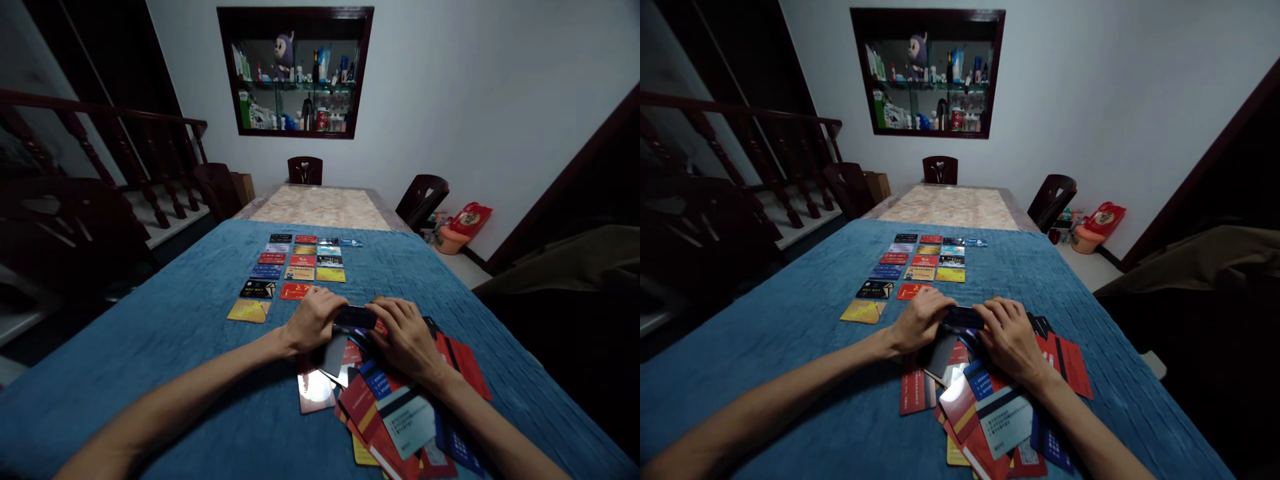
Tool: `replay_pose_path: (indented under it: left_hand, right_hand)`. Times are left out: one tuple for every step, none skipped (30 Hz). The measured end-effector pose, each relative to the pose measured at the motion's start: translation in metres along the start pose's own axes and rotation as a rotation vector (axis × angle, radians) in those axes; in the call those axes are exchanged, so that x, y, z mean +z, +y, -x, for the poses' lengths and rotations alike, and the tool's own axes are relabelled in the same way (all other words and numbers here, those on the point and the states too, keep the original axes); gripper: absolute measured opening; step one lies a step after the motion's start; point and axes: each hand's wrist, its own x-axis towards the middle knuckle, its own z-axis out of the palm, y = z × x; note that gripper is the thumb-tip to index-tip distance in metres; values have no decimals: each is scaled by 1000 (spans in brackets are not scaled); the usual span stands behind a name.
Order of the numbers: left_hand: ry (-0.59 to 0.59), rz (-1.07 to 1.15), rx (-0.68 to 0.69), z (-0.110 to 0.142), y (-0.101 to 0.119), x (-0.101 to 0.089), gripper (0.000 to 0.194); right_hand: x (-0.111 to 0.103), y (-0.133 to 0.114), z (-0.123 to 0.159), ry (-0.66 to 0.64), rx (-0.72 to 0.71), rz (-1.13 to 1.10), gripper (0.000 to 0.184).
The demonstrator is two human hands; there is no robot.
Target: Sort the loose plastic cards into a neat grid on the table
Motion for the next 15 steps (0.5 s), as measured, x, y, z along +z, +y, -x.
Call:
replay_pose_path:
  left_hand:
    - [-12, -3, -10, 0, 0, 0, 27]
    - [-21, -5, -20, -1, 0, -1, 27]
    - [-25, -7, -28, -1, 0, -1, 27]
    - [-22, -9, -33, -1, 0, -2, 27]
    - [-13, -10, -35, -1, 0, -2, 28]
    - [-3, -11, -32, -1, -1, -2, 29]
    - [7, -13, -29, -1, -1, -2, 30]
    - [15, -14, -25, -1, -1, -2, 31]
    - [19, -15, -23, -1, -1, -2, 31]
    - [21, -18, -22, -1, -1, -2, 31]
    - [21, -23, -21, 0, -1, -2, 30]
    - [19, -30, -19, 0, -1, -2, 29]
    - [18, -41, -16, 0, -1, -3, 29]
    - [16, -55, -12, 0, 0, -4, 29]
    - [15, -71, -6, 1, 0, -5, 29]
  right_hand:
    - [-1, -1, -1, 7, -3, 10, 32]
    - [-1, -2, -1, 10, -5, 18, 32]
    - [-2, -2, -2, 12, -5, 23, 33]
    - [-3, -3, -2, 13, -3, 28, 34]
    - [-4, -3, -2, 12, 2, 30, 35]
    - [-4, -4, -2, 11, 8, 31, 36]
    - [-4, -4, -2, 12, 15, 30, 38]
    - [-4, -4, -2, 14, 24, 30, 39]
    - [-4, -4, -2, 17, 32, 31, 39]
    - [-3, -4, -2, 19, 38, 31, 39]
    - [-3, -5, -2, 23, 40, 31, 39]
    - [-3, -5, -2, 27, 40, 34, 38]
    - [-4, -5, -3, 32, 39, 38, 37]
    - [-4, -6, -4, 37, 36, 45, 37]
    - [-4, -6, -4, 40, 34, 54, 36]
